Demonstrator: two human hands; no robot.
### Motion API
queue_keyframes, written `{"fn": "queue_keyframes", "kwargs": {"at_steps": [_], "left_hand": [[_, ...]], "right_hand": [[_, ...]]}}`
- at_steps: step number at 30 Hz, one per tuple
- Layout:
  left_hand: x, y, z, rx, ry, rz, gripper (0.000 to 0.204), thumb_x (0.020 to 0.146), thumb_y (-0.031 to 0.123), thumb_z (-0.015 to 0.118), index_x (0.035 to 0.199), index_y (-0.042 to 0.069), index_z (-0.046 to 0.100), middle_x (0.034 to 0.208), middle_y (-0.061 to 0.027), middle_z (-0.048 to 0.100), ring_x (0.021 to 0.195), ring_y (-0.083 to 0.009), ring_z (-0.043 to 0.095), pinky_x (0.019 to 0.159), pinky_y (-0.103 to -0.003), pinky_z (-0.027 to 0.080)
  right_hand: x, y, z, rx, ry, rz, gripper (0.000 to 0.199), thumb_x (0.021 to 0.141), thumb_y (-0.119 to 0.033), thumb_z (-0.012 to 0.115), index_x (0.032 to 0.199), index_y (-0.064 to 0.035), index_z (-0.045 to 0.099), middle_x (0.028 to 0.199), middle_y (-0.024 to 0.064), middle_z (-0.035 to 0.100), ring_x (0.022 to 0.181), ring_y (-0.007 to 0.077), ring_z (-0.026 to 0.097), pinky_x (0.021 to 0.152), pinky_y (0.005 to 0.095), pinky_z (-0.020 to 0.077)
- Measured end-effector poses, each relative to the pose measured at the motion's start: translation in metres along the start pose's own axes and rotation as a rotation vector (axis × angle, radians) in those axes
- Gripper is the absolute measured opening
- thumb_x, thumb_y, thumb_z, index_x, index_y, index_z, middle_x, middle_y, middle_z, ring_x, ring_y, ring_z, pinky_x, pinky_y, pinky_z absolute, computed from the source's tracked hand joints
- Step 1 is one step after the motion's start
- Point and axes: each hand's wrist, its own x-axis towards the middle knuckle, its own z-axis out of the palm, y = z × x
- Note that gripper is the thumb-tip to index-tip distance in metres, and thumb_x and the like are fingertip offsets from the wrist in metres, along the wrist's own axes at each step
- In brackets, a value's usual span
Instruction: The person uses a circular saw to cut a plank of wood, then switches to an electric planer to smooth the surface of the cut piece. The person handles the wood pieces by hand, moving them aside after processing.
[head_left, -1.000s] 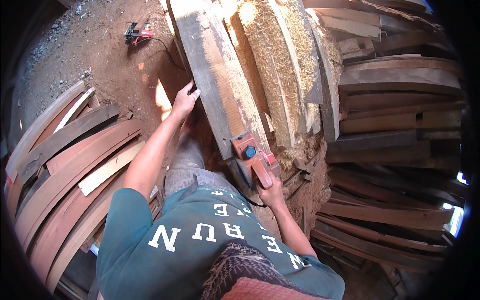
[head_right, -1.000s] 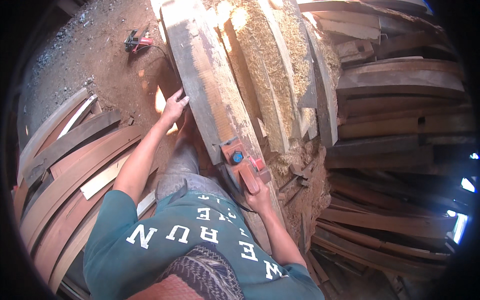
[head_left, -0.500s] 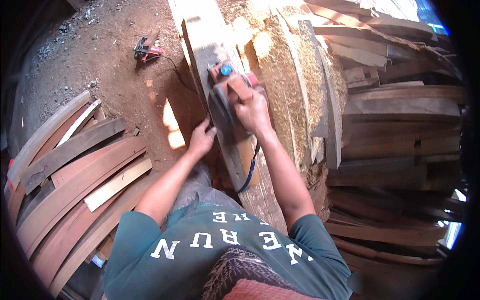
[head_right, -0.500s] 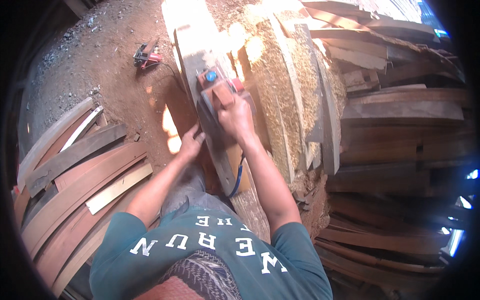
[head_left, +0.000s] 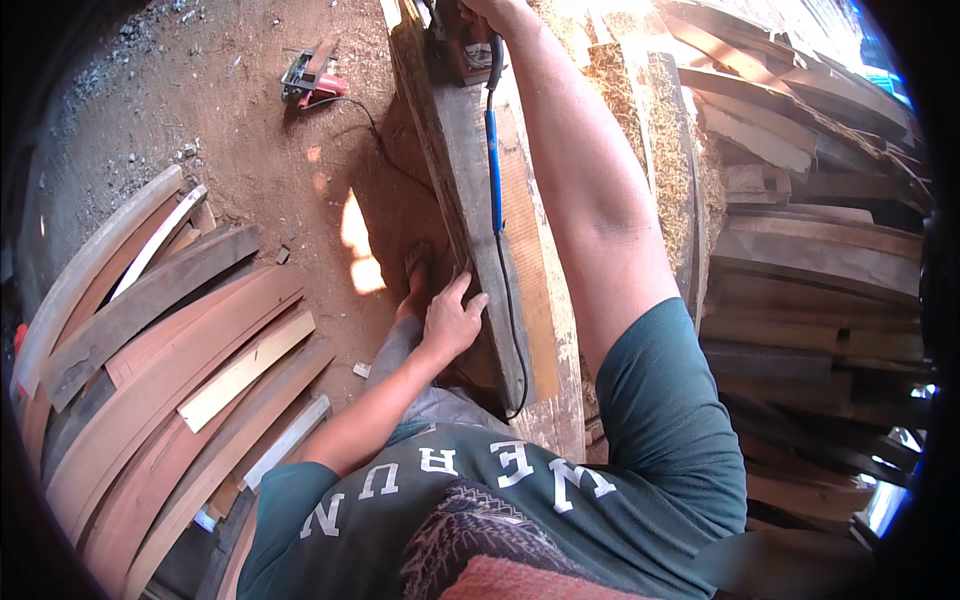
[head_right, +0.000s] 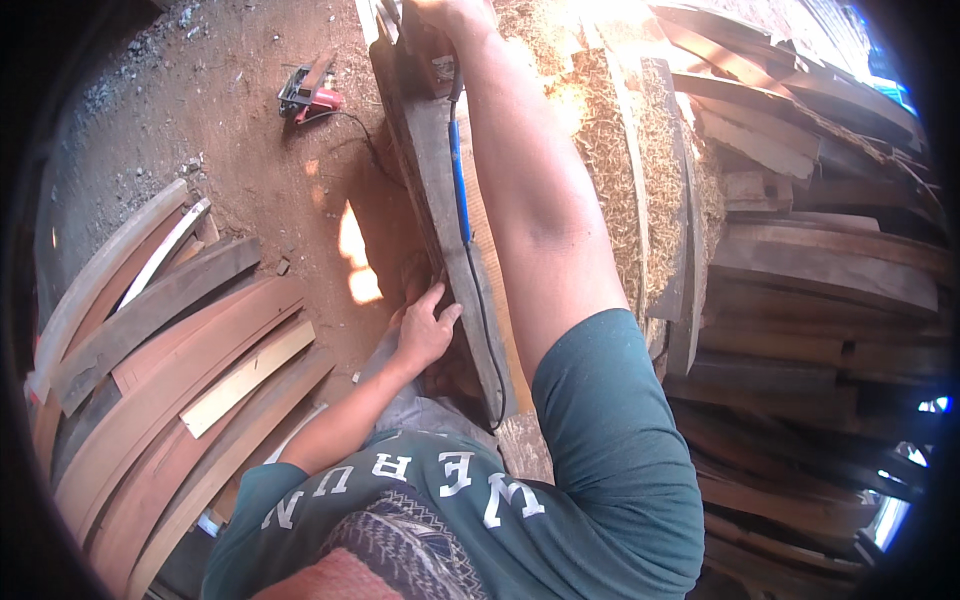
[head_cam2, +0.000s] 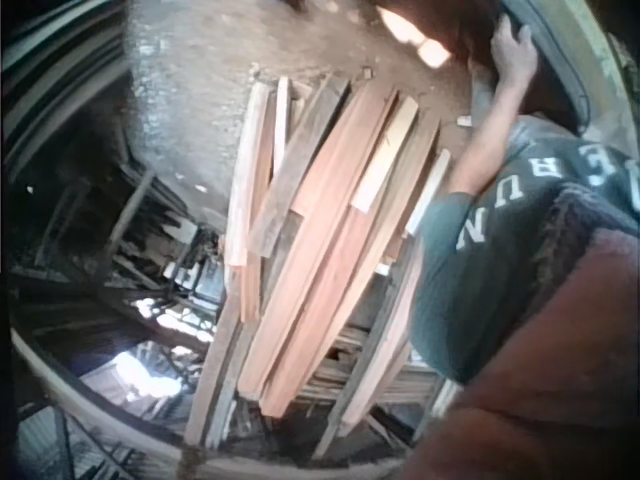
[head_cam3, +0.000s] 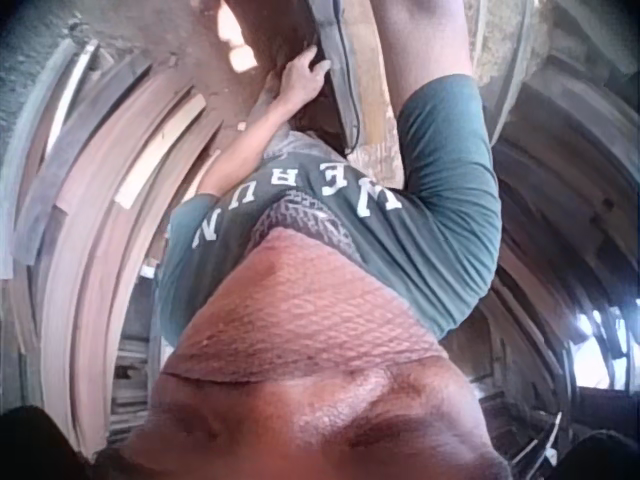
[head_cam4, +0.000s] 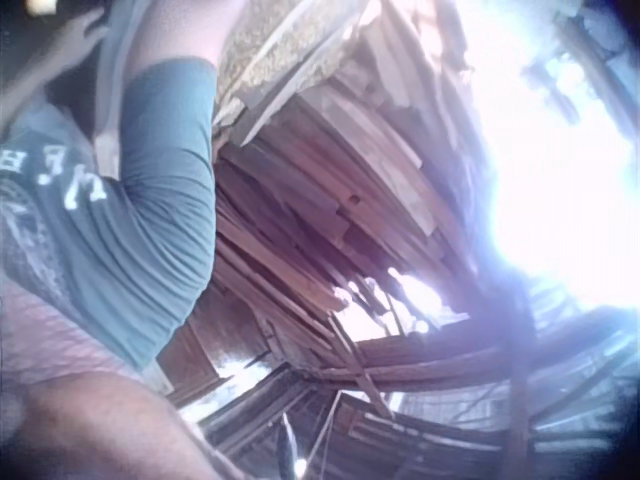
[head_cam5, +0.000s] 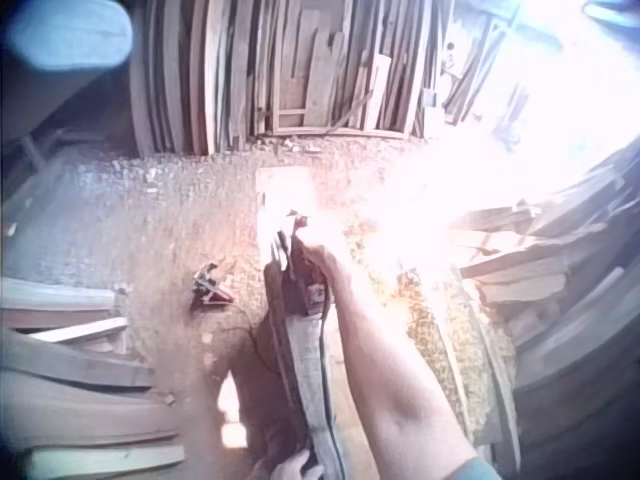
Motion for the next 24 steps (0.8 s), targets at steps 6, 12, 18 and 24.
{"fn": "queue_keyframes", "kwargs": {"at_steps": [6, 12, 18, 24], "left_hand": [[0.003, -0.029, -0.013, -0.212, -0.056, 0.001, 0.065, 0.101, 0.027, 0.073, 0.154, -0.005, 0.051, 0.148, -0.0296, 0.062, 0.139, -0.0318, 0.062, 0.116, -0.037, 0.047], [-0.031, -0.105, -0.029, -0.133, -0.021, -0.096, 0.059, 0.102, 0.022, 0.068, 0.154, -0.001, 0.054, 0.145, -0.0237, 0.067, 0.131, -0.0262, 0.068, 0.111, -0.036, 0.051], [-0.099, -0.217, -0.022, 0.108, -0.099, -0.246, 0.061, 0.097, 0.021, 0.068, 0.151, -0.004, 0.055, 0.142, -0.0263, 0.067, 0.132, -0.0335, 0.067, 0.113, -0.041, 0.051], [-0.154, -0.248, -0.017, 0.193, -0.214, -0.435, 0.062, 0.096, 0.020, 0.068, 0.152, -0.005, 0.054, 0.138, -0.0274, 0.069, 0.130, -0.0360, 0.068, 0.112, -0.041, 0.052]], "right_hand": [[-0.125, 0.004, -0.005, 0.177, 0.043, -0.011, 0.024, 0.099, -0.029, 0.064, 0.113, -0.0181, 0.079, 0.065, 0.0107, 0.068, 0.055, 0.0215, 0.070, 0.052, 0.0364, 0.0568], [-0.391, 0.010, -0.002, 0.194, 0.062, 0.058, 0.026, 0.096, -0.026, 0.066, 0.118, -0.0162, 0.076, 0.088, 0.0188, 0.076, 0.082, 0.0286, 0.079, 0.070, 0.0421, 0.0593], [-0.696, 0.029, -0.010, 0.337, -0.095, 0.410, 0.038, 0.091, -0.008, 0.073, 0.128, -0.0015, 0.069, 0.112, 0.0161, 0.079, 0.107, 0.0258, 0.077, 0.092, 0.0370, 0.0604], [-0.778, 0.037, -0.007, 0.329, -0.081, 0.521, 0.031, 0.086, -0.014, 0.077, 0.114, -0.0029, 0.071, 0.098, 0.0267, 0.077, 0.099, 0.0415, 0.078, 0.082, 0.0465, 0.0620]]}}
